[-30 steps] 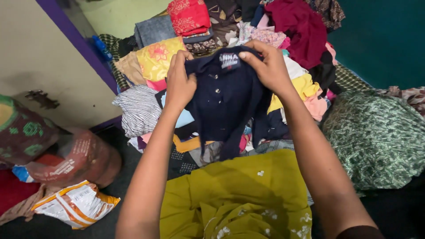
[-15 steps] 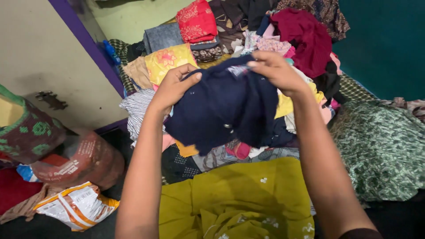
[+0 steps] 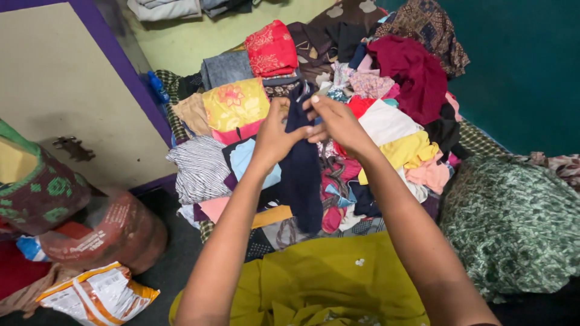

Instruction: The person folds a blue shirt, a purple shirt, a black shirt, a light blue shirt, a red shirt, a pair of blue shorts, a white shirt, a yellow shirt, and a patterned shirt by hand, placing each one onto a growing stack of clothes.

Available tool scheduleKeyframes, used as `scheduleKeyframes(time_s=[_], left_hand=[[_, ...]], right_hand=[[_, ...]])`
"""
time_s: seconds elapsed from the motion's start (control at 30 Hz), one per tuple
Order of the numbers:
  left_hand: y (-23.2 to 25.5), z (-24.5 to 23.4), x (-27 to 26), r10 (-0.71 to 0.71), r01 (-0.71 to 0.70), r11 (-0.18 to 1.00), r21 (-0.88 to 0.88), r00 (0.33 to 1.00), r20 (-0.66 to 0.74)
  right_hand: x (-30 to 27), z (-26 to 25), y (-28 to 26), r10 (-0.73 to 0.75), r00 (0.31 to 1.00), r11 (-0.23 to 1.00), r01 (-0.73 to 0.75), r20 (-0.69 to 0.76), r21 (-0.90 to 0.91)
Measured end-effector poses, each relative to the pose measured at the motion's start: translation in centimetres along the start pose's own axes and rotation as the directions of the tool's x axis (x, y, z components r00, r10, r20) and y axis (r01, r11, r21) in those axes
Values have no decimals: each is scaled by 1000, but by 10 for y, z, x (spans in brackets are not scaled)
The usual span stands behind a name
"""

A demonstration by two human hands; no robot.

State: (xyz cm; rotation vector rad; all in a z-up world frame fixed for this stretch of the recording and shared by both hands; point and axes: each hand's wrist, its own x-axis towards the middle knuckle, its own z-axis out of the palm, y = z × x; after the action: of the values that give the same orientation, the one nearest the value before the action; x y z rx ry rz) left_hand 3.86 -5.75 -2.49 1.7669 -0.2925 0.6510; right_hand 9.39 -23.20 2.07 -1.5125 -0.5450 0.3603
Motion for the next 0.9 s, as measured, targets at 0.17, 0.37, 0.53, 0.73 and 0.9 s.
scheduleKeyframes(time_s=[0.17,0.37,0.53,0.73,0.9], left_hand=[[14,-14,1,-162,216,892,-398,973,165],[27,-17,-1,-149,277,792,-544,952,268],[32,-17,-25,-37,133,853,-505,980,197],[-39,-12,-74,-70,123,922,-367,986,154],[-118,-18,-81,-363,353,883,-311,931,27]], right_hand=[[3,-25,10,-178,983,960,184,44,-213],[2,-18,17,-258,922,962,273,289,-14],[10,-14,13,-130,968,975,164,215,-152],[6,-14,-4,-167,986,984,168,17,-54],[-10,-15,-34,-206,977,977,208,54,-37]])
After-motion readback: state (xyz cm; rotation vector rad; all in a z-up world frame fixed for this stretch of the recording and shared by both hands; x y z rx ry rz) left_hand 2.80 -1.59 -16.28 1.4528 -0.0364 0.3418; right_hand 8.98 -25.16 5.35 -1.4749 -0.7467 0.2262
